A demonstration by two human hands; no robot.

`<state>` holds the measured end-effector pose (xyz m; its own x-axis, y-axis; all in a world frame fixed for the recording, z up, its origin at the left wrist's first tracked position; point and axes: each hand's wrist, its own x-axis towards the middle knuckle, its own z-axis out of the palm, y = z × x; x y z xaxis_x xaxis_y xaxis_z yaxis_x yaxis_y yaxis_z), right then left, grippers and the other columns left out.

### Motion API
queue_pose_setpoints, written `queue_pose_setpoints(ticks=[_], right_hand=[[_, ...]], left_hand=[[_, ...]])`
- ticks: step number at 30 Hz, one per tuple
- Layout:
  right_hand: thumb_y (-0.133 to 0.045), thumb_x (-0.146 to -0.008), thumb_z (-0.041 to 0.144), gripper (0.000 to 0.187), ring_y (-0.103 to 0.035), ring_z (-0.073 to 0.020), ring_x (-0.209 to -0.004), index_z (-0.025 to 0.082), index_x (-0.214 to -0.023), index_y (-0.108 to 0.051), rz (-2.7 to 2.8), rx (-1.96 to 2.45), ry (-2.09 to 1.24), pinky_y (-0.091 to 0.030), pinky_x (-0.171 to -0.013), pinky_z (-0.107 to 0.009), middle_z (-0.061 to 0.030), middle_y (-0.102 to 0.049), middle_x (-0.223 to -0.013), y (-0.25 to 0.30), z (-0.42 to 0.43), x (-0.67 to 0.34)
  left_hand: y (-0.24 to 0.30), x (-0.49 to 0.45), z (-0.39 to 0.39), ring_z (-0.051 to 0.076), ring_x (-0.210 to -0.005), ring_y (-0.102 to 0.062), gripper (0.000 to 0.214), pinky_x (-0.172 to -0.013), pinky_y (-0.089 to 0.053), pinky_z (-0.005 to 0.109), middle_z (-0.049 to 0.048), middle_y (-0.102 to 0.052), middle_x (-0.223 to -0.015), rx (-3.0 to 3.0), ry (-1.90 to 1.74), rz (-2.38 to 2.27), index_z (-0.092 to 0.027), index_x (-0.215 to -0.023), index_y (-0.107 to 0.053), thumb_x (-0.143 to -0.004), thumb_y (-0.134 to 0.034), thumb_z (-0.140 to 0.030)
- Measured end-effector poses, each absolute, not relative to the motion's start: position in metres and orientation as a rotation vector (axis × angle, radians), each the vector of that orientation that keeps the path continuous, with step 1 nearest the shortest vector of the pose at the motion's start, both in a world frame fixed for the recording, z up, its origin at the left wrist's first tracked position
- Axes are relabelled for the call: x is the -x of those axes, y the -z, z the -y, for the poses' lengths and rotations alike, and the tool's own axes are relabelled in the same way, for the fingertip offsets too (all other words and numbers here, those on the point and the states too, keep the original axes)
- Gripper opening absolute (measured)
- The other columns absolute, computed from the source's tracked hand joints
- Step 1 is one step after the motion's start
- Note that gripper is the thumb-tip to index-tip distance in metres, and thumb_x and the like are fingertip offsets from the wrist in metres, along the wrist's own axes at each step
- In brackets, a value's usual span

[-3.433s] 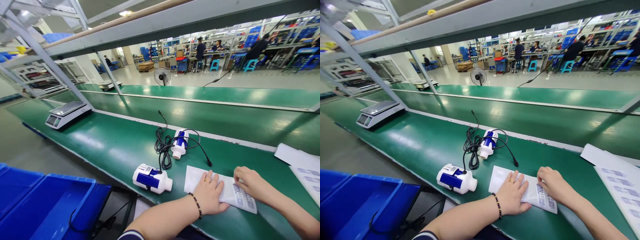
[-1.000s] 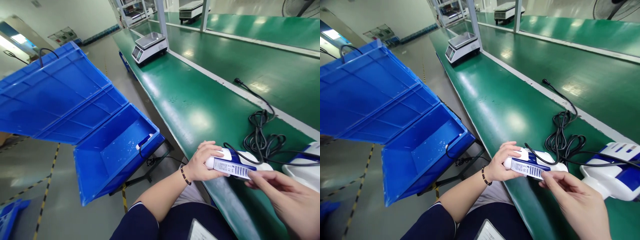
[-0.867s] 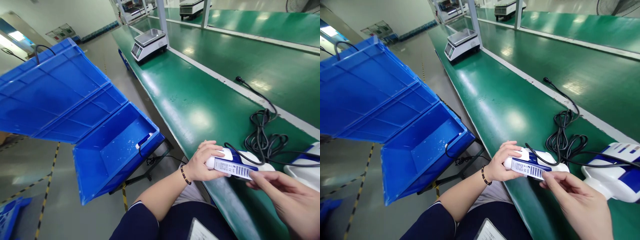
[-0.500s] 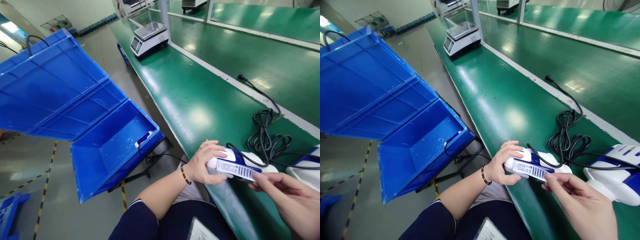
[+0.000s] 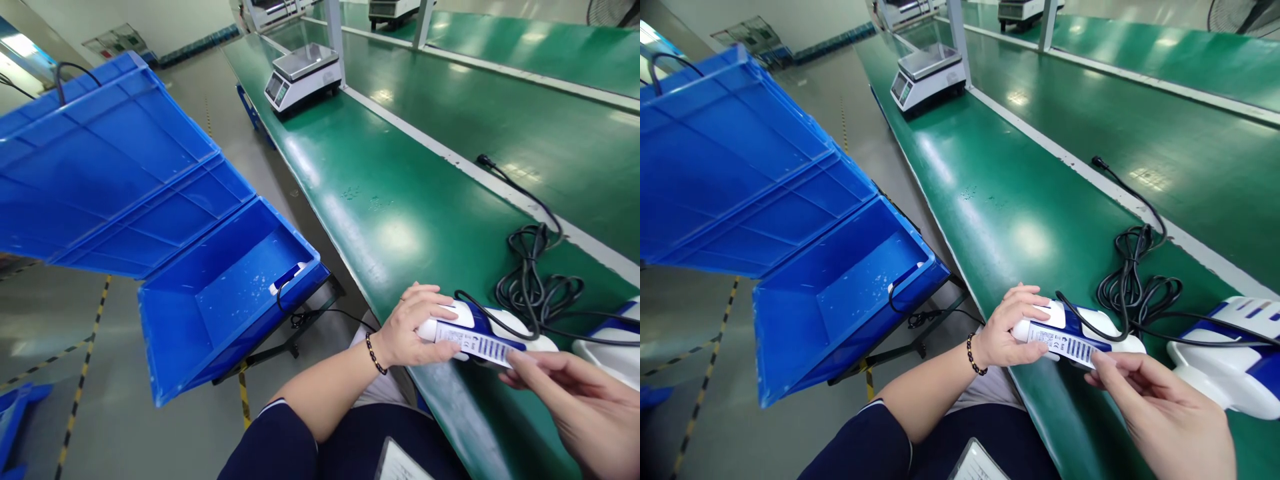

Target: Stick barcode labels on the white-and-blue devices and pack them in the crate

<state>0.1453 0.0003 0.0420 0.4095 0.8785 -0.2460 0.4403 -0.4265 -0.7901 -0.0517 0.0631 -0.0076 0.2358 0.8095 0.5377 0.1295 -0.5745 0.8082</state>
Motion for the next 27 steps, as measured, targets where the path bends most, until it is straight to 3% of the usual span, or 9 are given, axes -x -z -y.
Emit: queue_pose_setpoints(ticks=[6, 14, 21, 27], right_hand=[[-0.074, -0.052, 0.050, 0.031, -0.058, -0.0182, -0.057, 0.023, -0.066, -0.068, 1.080, 1.997, -0.903, -0.041, -0.041, -0.020, -0.0008, -0.066, -0.063, -0.040, -0.001, -0.146], [-0.074, -0.052, 0.049, 0.031, -0.057, -0.0175, -0.058, 0.023, -0.067, -0.067, 1.072, 1.983, -0.904, -0.043, -0.045, -0.020, 0.0000, -0.066, -0.062, -0.041, 0.000, -0.145], [-0.072, -0.054, 0.051, 0.032, -0.058, -0.0172, -0.059, 0.023, -0.068, -0.067, 1.109, 2.002, -0.877, -0.043, -0.048, -0.021, 0.0004, -0.066, -0.062, -0.043, -0.001, -0.144], [-0.072, -0.055, 0.053, 0.033, -0.057, -0.0169, -0.057, 0.023, -0.069, -0.068, 1.132, 2.017, -0.911, -0.040, -0.043, -0.020, 0.0002, -0.066, -0.064, -0.041, 0.000, -0.145]], left_hand=[[0.010, 0.054, -0.066, 0.026, -0.111, -0.054, 0.047, -0.101, -0.035, 0.048, 0.0113, -0.064, -0.105, -1.933, -1.332, -0.817, -0.019, -0.093, -0.058, -0.062, -0.070, -0.053], [0.009, 0.057, -0.067, 0.025, -0.110, -0.054, 0.040, -0.101, -0.035, 0.047, 0.0107, -0.062, -0.109, -1.921, -1.273, -0.763, -0.020, -0.098, -0.056, -0.074, -0.059, -0.053], [0.002, 0.051, -0.061, 0.023, -0.108, -0.055, 0.028, -0.101, -0.035, 0.047, 0.0094, -0.066, -0.101, -1.822, -1.355, -0.901, -0.019, -0.087, -0.061, -0.081, -0.051, -0.044], [-0.004, 0.045, -0.057, 0.020, -0.104, -0.057, 0.034, -0.098, -0.040, 0.044, 0.0081, -0.068, -0.096, -1.688, -1.373, -1.007, -0.018, -0.083, -0.063, -0.090, -0.035, -0.036]])
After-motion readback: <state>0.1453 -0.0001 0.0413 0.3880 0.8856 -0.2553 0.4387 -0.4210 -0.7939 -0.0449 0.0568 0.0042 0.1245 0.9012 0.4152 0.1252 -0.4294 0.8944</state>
